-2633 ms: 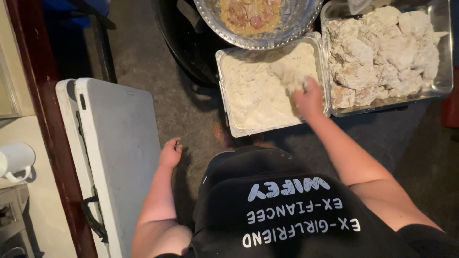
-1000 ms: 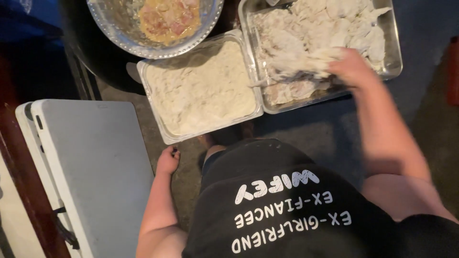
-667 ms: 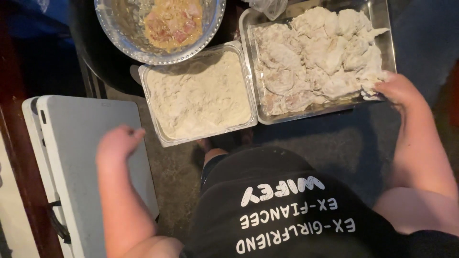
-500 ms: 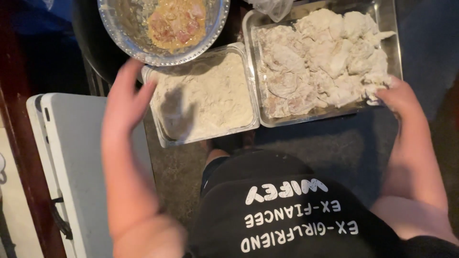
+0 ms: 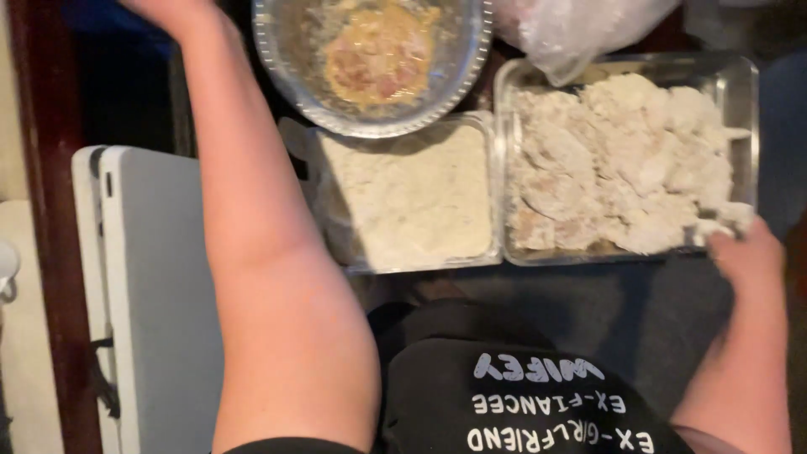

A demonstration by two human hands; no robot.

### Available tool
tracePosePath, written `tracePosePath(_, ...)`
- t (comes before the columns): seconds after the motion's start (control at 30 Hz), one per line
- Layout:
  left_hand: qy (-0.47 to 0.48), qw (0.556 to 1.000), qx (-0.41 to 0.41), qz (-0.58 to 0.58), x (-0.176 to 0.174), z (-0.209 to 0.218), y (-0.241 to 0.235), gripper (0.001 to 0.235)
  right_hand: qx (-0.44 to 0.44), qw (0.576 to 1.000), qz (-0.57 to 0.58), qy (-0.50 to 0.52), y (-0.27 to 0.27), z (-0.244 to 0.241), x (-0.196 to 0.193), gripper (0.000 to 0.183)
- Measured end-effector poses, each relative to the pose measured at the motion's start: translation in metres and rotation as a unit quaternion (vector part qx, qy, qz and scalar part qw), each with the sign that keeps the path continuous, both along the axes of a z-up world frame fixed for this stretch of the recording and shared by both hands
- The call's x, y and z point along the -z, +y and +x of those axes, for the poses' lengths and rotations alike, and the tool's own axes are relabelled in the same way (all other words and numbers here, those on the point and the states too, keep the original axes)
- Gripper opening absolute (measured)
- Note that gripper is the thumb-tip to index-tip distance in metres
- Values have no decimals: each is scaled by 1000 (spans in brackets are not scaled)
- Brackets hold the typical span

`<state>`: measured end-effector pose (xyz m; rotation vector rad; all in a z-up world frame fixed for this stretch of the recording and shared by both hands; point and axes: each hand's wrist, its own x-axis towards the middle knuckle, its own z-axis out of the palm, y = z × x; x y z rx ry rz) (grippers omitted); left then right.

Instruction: The person dips pieces of raw chicken into a bowl of liquid batter and then transfers them to a tray of flour. They coat the chicken thoroughly in the flour by hand and place the coated pieces onto a metal tray.

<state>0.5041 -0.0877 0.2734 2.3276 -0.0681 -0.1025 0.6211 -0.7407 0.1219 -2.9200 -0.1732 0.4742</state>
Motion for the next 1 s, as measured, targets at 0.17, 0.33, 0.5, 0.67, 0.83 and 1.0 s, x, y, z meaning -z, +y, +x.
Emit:
tracePosePath(0.17,-45,994,-47,92,36,-57,77,74,-47,994,92,-47,71,17,-22,48)
tracePosePath(0.33,-167,887,-381,-198,55,-195,188,38,-167,927,333,46,250,17,-76,28)
tracePosePath(0.5,-490,556,-635,-217,144,-382,286,62,-300,899,305,91,477,-47,-130,44)
tracePosePath(0.67,-251,644,-720,-59,220,-496,202,54,-435,880,172,82,628,-41,-48,55)
tracePosePath(0.83,24,606,-795,7,376,-622,91,64,-622,761,-172,64,716,-61,-25,58)
tracePosePath(1.0,294,629,-719,-33,348,-681,-2,61,-663,697,-273,-14,716,-81,-38,61)
